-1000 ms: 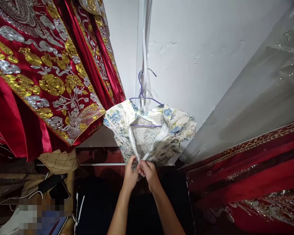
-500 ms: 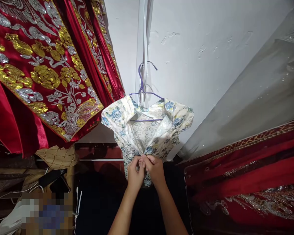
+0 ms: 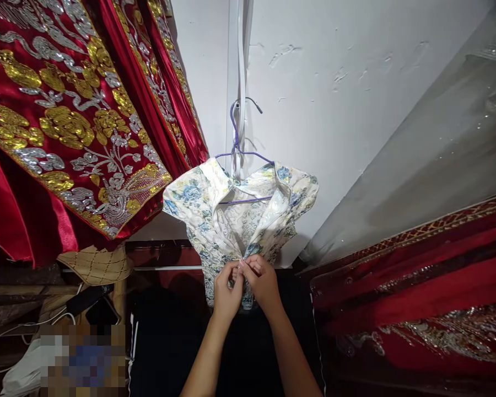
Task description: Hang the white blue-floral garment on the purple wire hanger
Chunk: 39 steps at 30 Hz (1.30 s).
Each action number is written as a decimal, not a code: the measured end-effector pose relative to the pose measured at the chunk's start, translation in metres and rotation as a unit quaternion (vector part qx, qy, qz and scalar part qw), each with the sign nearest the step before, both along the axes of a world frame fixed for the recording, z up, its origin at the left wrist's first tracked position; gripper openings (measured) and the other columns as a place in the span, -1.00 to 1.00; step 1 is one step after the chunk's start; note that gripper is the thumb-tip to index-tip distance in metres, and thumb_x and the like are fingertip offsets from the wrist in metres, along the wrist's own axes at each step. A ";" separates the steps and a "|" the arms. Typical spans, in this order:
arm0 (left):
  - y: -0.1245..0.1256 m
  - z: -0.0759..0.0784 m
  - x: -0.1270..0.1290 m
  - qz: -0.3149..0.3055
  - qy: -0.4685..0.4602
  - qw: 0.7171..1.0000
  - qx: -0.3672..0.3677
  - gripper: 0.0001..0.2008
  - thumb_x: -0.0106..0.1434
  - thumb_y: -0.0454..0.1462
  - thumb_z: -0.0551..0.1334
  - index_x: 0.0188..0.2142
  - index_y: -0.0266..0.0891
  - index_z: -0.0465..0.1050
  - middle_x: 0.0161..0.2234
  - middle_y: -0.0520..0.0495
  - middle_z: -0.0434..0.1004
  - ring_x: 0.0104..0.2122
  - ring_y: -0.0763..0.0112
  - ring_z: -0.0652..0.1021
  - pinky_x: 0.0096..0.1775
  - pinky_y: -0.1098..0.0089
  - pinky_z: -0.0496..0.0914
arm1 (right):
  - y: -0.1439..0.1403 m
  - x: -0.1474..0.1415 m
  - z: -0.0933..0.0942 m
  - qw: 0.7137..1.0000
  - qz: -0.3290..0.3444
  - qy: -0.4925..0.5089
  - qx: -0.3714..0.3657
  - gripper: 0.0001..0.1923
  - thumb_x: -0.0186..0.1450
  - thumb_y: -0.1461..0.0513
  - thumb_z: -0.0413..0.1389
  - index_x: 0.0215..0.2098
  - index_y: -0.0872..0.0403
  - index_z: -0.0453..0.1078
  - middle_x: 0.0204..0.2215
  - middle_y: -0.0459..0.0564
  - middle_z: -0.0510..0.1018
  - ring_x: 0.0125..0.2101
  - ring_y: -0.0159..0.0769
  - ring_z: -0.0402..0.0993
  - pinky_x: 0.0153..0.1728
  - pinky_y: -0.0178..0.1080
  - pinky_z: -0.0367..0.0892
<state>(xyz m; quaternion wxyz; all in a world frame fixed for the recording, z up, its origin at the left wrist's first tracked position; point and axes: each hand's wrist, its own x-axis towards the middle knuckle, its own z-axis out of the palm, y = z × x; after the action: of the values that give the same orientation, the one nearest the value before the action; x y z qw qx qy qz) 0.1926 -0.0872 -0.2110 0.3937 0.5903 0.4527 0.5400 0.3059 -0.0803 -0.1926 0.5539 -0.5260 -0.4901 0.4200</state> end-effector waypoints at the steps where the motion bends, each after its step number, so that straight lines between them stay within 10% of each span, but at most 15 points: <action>1: 0.000 0.000 0.000 -0.001 0.001 1.000 0.001 -0.81 0.38 -0.17 0.17 -0.12 -0.12 0.53 -0.30 -0.06 0.58 -0.33 0.26 0.55 -0.23 0.31 0.43 | 0.000 0.000 0.000 1.000 0.000 0.000 0.002 -0.69 0.23 -0.02 0.24 -0.37 0.02 0.34 -0.56 -0.09 0.52 -0.50 -0.25 0.44 -0.42 -0.24 0.32; 16: 0.000 -0.003 -0.002 -0.021 0.007 1.000 -0.020 -0.84 0.39 -0.15 0.16 -0.25 -0.16 0.44 -0.41 -0.01 0.47 -0.39 0.32 0.50 -0.30 0.36 0.38 | -0.007 0.010 0.018 0.990 0.108 -0.008 -0.085 -0.59 0.32 -0.02 0.11 -0.53 0.08 0.46 -0.68 -0.10 0.46 -0.68 -0.38 0.27 -0.56 -0.29 0.19; 27: -0.007 0.001 0.037 -0.033 0.003 0.999 -0.040 -0.77 0.40 -0.14 0.09 -0.37 -0.18 0.19 -0.49 0.10 0.15 -0.48 0.47 0.26 -0.45 0.49 0.14 | 0.055 0.005 0.187 0.996 0.020 0.043 0.076 -0.66 0.31 0.06 0.17 -0.44 0.16 0.51 -0.67 -0.08 0.52 -0.73 -0.51 0.18 -0.66 -0.37 0.09; 31: 0.001 0.003 0.040 -0.068 0.015 0.997 -0.024 -0.77 0.38 -0.17 0.10 -0.40 -0.18 0.21 -0.51 0.10 0.19 -0.48 0.46 0.28 -0.42 0.48 0.18 | 0.067 -0.003 0.220 0.988 0.020 0.061 0.139 -0.67 0.35 0.11 0.12 -0.44 0.17 0.50 -0.68 -0.07 0.51 -0.74 -0.52 0.16 -0.67 -0.38 0.08; 35: 0.028 0.039 0.018 -0.107 0.030 0.994 0.015 -0.86 0.27 -0.24 0.25 -0.39 -0.21 0.35 -0.42 0.03 0.40 -0.36 0.40 0.43 -0.26 0.43 0.30 | 0.057 -0.002 0.216 0.986 0.045 0.044 0.152 -0.68 0.36 0.10 0.12 -0.41 0.16 0.51 -0.68 -0.10 0.49 -0.71 -0.50 0.19 -0.64 -0.39 0.11; 39: 0.058 0.126 -0.011 -0.049 0.003 0.984 0.173 -0.69 0.35 -0.25 0.24 0.08 -0.15 0.39 -0.27 -0.03 0.52 -0.25 0.37 0.51 -0.09 0.34 0.37 | 0.045 0.001 0.209 0.984 0.054 0.018 0.171 -0.69 0.37 0.11 0.11 -0.43 0.13 0.49 -0.68 -0.13 0.45 -0.67 -0.48 0.23 -0.60 -0.38 0.15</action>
<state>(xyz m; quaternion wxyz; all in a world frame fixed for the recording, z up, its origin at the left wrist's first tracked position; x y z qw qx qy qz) 0.1818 -0.0289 -0.0850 0.3104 0.6725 0.3238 0.5887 0.3064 -0.0354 0.0165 0.6209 -0.3891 -0.5719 0.3688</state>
